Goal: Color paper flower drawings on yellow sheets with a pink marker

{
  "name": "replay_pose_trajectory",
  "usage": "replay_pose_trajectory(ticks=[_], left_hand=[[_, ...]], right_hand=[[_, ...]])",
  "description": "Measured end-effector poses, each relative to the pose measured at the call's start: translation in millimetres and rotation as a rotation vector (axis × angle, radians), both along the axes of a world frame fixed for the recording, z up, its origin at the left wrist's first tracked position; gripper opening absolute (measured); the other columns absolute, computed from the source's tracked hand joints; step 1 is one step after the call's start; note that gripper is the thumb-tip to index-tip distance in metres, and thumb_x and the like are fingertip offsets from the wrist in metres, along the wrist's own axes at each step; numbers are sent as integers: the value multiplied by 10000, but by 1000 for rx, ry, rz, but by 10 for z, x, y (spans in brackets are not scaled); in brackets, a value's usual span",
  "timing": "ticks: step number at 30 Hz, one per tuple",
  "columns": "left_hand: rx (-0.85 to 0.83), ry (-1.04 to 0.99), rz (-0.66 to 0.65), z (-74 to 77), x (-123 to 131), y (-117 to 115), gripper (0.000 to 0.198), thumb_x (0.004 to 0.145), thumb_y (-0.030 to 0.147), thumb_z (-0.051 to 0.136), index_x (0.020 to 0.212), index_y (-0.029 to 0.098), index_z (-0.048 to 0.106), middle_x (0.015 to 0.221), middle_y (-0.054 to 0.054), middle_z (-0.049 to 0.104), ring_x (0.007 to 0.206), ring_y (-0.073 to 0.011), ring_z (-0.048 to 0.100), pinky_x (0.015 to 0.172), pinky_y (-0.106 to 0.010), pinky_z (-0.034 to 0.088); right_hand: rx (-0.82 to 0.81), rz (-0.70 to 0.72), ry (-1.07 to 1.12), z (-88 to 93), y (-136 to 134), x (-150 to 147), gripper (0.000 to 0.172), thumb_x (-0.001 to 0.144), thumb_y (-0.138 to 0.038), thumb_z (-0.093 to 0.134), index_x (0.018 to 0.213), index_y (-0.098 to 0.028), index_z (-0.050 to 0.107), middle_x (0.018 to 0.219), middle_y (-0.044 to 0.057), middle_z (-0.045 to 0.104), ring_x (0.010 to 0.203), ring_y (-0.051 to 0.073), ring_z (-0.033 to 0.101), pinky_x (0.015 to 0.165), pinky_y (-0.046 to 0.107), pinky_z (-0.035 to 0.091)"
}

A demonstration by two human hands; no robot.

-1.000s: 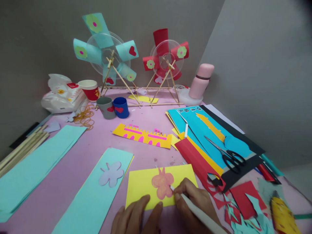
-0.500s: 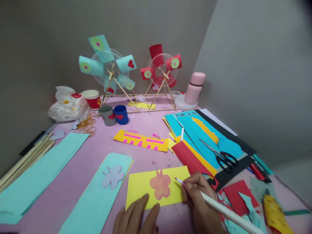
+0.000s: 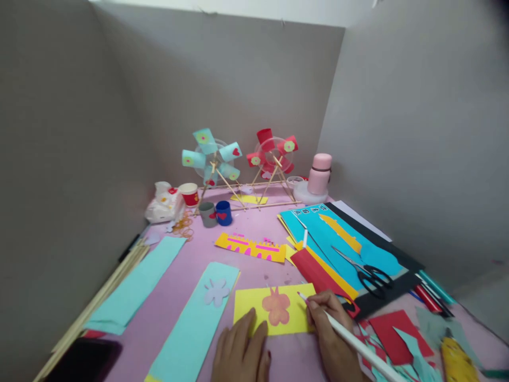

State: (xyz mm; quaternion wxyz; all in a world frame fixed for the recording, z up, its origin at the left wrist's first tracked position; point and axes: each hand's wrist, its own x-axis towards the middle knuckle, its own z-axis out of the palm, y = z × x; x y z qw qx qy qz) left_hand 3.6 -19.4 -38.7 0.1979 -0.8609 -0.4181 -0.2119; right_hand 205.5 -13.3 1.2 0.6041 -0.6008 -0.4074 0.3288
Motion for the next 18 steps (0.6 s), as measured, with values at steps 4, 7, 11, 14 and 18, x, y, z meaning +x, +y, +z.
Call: replay_pose_trajectory(ticks=[4,7,11,14,18], left_hand=[[-281,-156,444,274,-332,51,442,884,370,397,1275,183,481,1386,-128,426,1236,-275,431,973,-413,382],[-367,-184,657,470,-608,86,570,846,410,401,1297,64,441,1362,-224,406,1210,-382,418,925,-516,380],[-512,-152,702,579,-744,78,584,771,319,501,1287,50,445,1184,-199,553,1101,-356,505,880,-460,408],[-593,-141,687,611,-715,63,539,792,275,490,1286,65,438,1156,-172,563,1098,-312,511,882,-398,403],[-650,-140,675,683,-688,81,438,805,244,482,1223,113,482,1138,-142,559,1097,-287,508,879,-366,390]], right_hand=[[93,-29,-196,-55,-61,-65,231,782,-447,562,729,-226,603,575,-10,595,501,179,542,457,250,418],[219,66,-337,-120,-119,-84,194,817,-400,544,805,-228,633,650,11,659,535,182,599,500,247,468],[446,170,-531,-235,-176,-43,83,837,-272,560,890,-246,617,762,16,704,654,176,675,616,220,526],[560,229,-627,-301,-199,-44,94,835,-220,575,921,-253,596,771,16,714,647,166,688,600,195,538],[602,149,-572,-330,-212,-136,86,885,-314,521,879,-256,585,695,20,697,579,175,666,546,222,528]])
